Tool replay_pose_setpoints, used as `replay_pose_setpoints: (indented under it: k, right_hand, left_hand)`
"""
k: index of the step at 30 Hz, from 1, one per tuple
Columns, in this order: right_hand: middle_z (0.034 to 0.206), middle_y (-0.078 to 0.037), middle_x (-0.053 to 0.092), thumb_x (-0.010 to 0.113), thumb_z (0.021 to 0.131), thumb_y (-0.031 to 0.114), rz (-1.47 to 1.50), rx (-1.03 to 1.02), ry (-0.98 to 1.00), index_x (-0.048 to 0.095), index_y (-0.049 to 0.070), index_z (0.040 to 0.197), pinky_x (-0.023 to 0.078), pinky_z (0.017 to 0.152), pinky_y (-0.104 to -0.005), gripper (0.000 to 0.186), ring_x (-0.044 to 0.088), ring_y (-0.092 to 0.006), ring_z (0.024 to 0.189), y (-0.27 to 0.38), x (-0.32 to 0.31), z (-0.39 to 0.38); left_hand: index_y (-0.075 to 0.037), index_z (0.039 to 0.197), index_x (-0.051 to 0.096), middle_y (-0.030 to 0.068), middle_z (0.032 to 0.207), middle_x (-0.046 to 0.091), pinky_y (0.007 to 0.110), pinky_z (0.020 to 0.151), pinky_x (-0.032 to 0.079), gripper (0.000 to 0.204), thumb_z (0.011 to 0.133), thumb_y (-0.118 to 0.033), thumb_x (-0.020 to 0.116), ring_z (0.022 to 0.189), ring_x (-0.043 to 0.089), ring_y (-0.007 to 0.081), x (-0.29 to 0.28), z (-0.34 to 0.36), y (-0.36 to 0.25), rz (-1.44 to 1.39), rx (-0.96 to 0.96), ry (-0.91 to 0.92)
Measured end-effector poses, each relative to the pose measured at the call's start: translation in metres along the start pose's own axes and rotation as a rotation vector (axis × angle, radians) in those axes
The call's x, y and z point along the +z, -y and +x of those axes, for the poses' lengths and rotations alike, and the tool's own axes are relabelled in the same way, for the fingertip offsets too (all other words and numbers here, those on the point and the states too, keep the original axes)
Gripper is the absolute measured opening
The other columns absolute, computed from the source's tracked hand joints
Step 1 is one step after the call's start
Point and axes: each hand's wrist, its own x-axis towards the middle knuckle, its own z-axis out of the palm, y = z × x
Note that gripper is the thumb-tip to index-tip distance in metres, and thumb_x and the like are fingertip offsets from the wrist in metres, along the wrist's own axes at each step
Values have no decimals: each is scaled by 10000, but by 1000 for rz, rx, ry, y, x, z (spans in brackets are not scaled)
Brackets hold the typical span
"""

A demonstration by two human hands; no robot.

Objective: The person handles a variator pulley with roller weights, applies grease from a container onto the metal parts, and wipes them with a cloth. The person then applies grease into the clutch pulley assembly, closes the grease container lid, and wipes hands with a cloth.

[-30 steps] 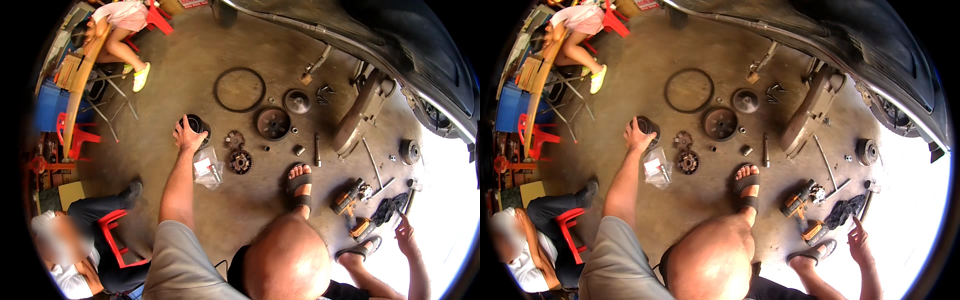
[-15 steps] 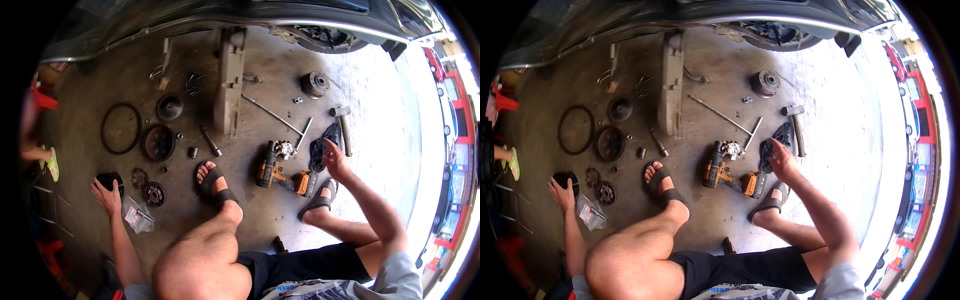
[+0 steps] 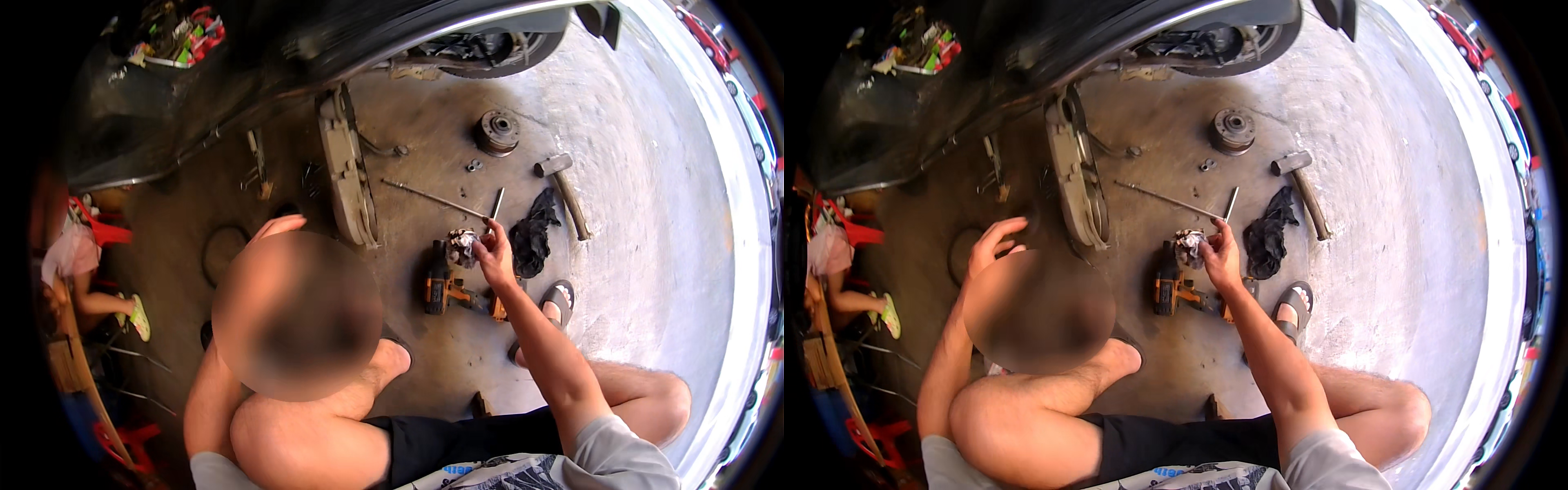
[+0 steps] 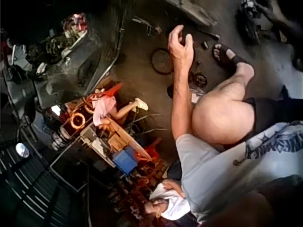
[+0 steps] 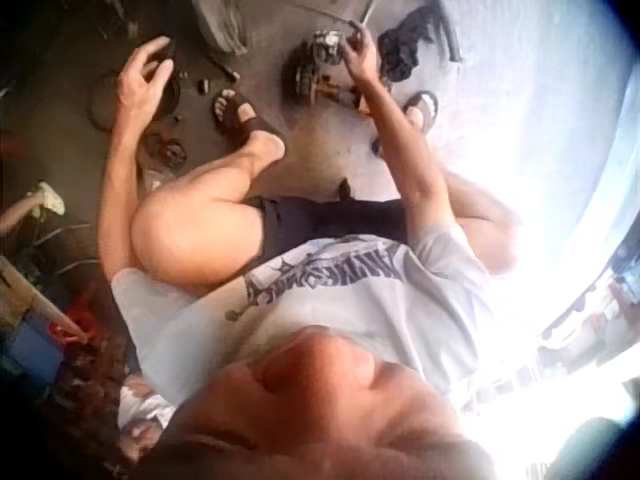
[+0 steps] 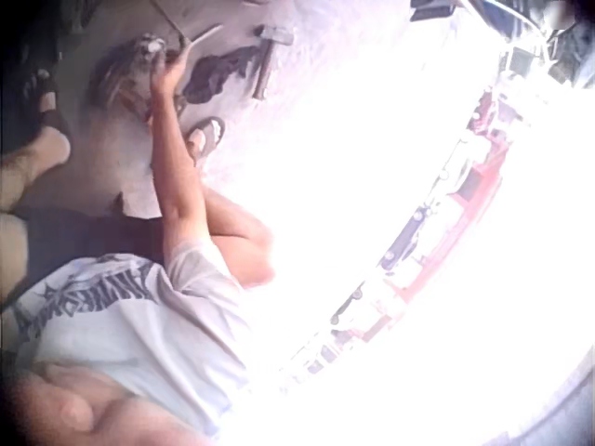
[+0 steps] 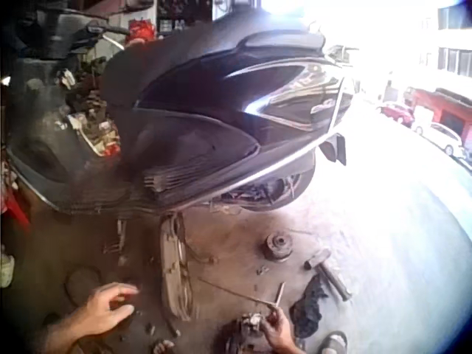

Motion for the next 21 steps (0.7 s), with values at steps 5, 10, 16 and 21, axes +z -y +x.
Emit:
replay_pose_setpoints:
  k: [5,10,16,21]
  right_hand:
    - [822,-12,608,598,972,30,495,-2,-78,395,-11,1440,436,621,-226,512,534,-68,725,72,-24,-22]
    - [791,39,534,571,985,-3,653,-143,-88,425,14,1424,419,620,-207,462,494,-38,707,121,-46,-39]
    - [791,-8,579,621,939,-10,628,-284,-313,441,0,1406,481,674,-242,500,548,-78,723,112,-87,-37]
    - [825,17,586,614,935,-31,799,-165,-90,414,58,1476,444,611,-197,583,539,-37,712,96,-111,-46]
  left_hand:
    - [-19,1341,575,171,1275,662,381,994,506,396,967,-148,607,1198,629,256,45,74,-91,86,112,365]
    - [-32,1485,397,223,1447,512,448,1114,402,638,974,-316,652,1351,494,323,140,78,-146,-110,-21,509]
    - [-15,1154,560,77,1069,627,317,751,558,276,888,-60,621,877,621,140,224,74,-128,-285,-31,308]
    - [-34,1177,570,104,1104,648,363,767,561,302,886,-14,489,946,655,196,262,48,-125,-832,-214,7]
